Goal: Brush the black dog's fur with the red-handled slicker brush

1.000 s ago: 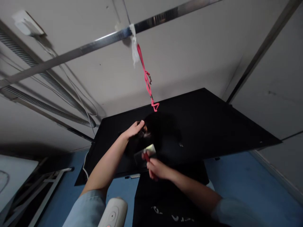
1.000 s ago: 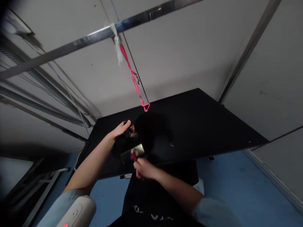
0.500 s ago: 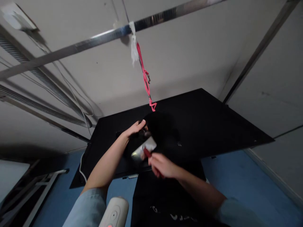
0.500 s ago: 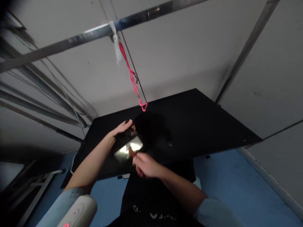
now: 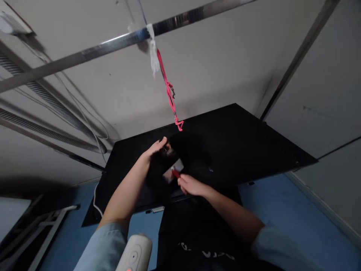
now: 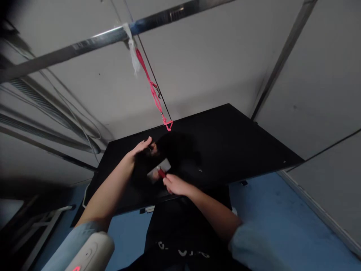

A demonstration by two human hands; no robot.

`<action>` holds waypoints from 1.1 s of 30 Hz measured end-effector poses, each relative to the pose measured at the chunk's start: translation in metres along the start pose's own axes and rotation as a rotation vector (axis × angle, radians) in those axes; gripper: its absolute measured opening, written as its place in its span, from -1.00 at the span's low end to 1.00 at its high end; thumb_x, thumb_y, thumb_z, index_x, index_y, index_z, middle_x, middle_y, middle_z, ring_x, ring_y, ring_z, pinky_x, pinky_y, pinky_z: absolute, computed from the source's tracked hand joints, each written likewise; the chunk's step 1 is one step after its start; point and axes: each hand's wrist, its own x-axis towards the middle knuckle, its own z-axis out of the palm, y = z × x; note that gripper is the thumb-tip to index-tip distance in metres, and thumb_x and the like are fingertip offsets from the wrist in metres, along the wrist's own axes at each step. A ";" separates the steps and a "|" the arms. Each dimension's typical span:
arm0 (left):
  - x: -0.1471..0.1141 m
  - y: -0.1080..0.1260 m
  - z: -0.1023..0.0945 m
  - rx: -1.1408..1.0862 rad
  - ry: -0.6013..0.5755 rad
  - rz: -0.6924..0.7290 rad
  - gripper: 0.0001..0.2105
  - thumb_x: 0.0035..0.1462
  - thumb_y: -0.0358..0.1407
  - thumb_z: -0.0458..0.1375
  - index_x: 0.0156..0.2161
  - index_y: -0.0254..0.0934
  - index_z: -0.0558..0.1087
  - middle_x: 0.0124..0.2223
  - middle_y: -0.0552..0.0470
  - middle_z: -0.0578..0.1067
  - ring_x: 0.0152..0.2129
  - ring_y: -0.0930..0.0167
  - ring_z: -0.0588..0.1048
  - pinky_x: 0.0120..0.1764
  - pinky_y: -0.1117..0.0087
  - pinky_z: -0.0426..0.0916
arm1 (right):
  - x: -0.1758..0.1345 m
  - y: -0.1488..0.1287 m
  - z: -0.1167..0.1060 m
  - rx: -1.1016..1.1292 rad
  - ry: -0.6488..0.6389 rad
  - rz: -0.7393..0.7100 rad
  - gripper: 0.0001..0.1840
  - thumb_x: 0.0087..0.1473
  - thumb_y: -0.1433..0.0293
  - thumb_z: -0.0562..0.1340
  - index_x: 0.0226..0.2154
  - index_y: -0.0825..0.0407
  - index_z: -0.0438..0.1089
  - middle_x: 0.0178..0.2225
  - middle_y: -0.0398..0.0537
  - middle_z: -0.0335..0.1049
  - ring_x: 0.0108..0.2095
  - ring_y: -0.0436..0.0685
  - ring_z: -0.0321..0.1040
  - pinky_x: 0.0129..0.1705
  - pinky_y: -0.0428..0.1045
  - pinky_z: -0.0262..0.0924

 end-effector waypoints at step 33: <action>-0.036 -0.034 -0.004 0.277 0.890 0.296 -0.56 0.13 -0.05 0.06 -0.63 -0.23 0.06 -0.63 0.16 0.07 -0.68 0.53 0.08 -0.59 0.44 0.00 | 0.001 0.049 0.046 -0.104 -0.172 0.149 -0.72 0.20 0.30 -0.02 -0.49 0.03 0.19 -0.72 -0.26 0.18 -0.72 -0.05 0.15 -0.63 -0.14 -0.02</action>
